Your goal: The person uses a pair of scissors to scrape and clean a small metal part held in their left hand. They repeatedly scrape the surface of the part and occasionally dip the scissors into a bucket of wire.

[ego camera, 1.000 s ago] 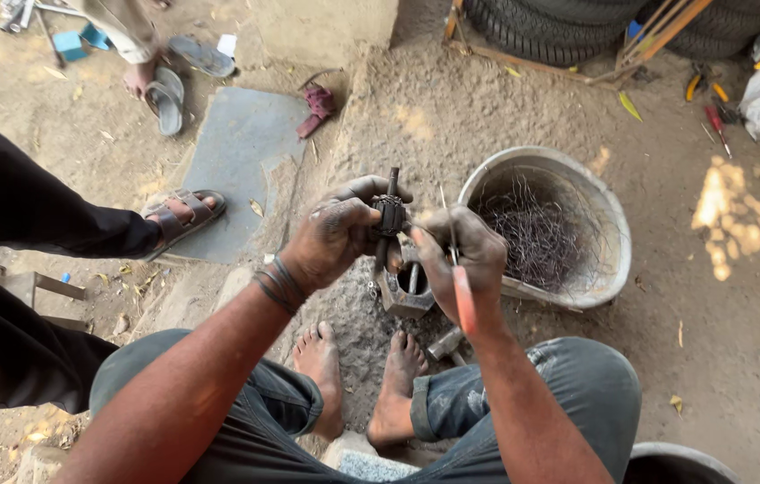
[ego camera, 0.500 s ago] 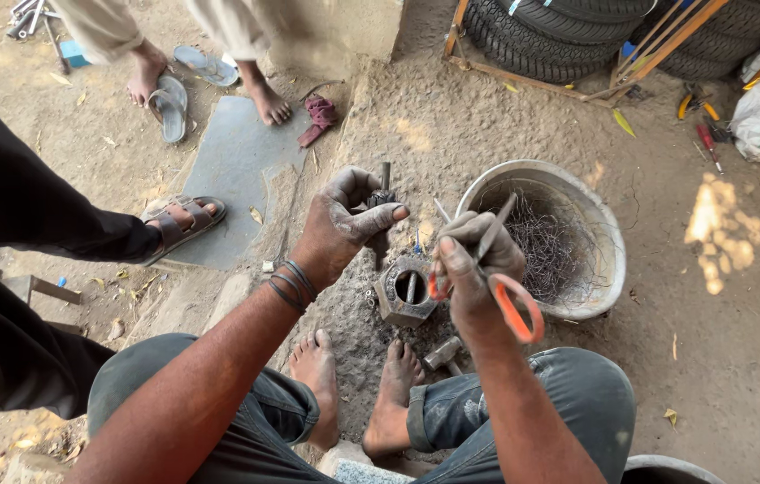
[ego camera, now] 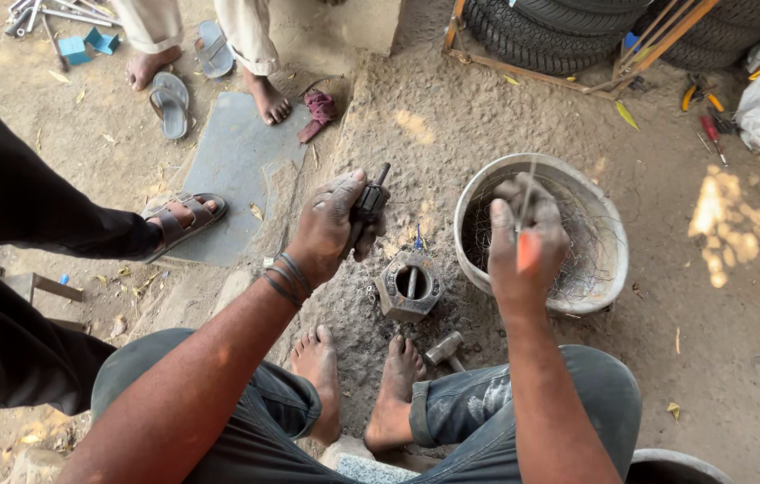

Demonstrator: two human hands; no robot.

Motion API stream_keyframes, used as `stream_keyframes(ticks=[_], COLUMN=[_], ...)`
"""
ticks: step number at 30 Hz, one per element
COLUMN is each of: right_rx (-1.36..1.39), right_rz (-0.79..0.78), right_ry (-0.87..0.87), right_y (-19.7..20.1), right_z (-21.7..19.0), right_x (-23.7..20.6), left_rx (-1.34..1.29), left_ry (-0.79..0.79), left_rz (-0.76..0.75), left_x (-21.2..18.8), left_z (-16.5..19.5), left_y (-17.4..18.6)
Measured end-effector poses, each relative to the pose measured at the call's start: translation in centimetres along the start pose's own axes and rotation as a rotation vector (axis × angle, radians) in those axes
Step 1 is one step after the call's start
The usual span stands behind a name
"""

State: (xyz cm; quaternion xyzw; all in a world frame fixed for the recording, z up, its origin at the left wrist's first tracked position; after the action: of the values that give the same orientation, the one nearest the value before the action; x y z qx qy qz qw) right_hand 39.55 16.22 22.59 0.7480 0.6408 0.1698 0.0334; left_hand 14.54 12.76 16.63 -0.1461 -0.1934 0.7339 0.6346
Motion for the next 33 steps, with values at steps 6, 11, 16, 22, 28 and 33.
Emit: stream_keyframes(ticks=[6, 11, 16, 22, 28, 33], right_rx=[-0.227, -0.121, -0.104, 0.023, 0.025, -0.284], right_rz=[-0.254, -0.357, -0.411, -0.116, -0.292, -0.196], right_ry=[0.293, 0.196, 0.087, -0.008, -0.191, 0.069], right_y=[-6.0, -8.8, -8.4, -2.4, -5.4, -4.5], right_z=[-4.2, -2.8, -2.5, -1.0, 2.7, -0.4], right_x=[-4.1, -5.9, -5.2, 0.6, -1.0, -0.5], left_rx=[0.072, 0.034, 0.439, 0.062, -0.043, 0.94], left_ry=[-0.079, -0.161, -0.305, -0.088, -0.399, -1.051], left_rz=[-0.175, 0.08, 0.126, -0.114, 0.31, 0.506], left_x=[-0.3, 0.5, 1.5, 1.4, 1.8, -1.5], left_z=[-1.0, 0.2, 2.9, 1.4, 5.1, 10.7], left_y=[-0.6, 2.3, 3.7, 2.3, 7.4, 7.0])
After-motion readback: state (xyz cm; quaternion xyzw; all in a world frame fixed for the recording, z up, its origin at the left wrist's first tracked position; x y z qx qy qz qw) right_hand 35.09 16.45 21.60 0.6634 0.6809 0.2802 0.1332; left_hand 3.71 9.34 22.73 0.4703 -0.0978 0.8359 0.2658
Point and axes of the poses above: each hand's wrist, its own x-axis towards the middle knuckle, its own y-axis out of the back of the hand, z = x × y, the point moved 9 cm from there along x, towards the middle knuckle, and after that the axes turned 14 degrees about -y, right-handed, at the moved point
